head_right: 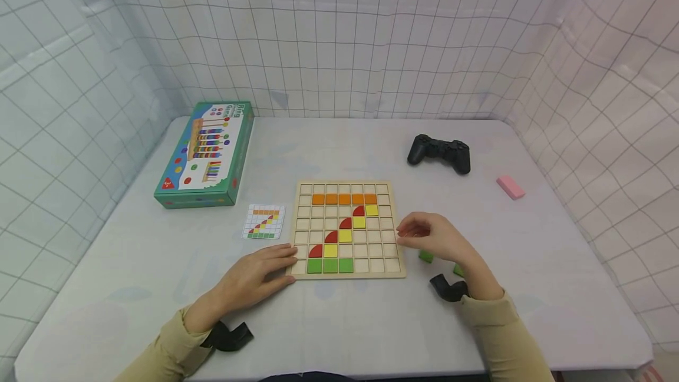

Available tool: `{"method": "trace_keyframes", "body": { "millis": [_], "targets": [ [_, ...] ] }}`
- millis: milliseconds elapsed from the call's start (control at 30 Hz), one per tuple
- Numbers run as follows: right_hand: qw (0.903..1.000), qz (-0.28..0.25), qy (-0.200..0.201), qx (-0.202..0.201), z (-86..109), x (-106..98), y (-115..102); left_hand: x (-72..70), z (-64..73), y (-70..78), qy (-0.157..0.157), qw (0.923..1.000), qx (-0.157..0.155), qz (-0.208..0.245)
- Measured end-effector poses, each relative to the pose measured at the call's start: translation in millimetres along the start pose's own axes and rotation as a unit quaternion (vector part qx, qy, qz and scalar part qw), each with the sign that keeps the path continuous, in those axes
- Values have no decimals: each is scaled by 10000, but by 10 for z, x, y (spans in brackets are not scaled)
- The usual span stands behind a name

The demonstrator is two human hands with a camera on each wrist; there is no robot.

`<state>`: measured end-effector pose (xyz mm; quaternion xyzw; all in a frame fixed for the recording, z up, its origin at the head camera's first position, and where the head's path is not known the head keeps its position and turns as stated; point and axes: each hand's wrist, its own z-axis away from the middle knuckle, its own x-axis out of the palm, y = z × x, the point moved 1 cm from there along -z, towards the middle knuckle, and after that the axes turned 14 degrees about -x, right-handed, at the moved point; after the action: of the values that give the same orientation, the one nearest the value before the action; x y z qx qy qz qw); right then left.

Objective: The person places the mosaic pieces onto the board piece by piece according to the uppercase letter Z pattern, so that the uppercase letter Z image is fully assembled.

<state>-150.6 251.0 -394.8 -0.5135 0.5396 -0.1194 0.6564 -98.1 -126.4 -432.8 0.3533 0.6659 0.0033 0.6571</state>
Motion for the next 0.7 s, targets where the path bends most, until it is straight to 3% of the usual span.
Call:
{"method": "trace_keyframes", "body": {
  "millis": [233, 700],
  "targets": [
    [9992, -142, 383, -4, 79, -55, 161, -3, 2, 3, 11, 10000, 6, 36],
    [9972, -570, 479, 102, 121, -154, 298, -3, 10, -4, 79, 10000, 6, 40]
  ]
}}
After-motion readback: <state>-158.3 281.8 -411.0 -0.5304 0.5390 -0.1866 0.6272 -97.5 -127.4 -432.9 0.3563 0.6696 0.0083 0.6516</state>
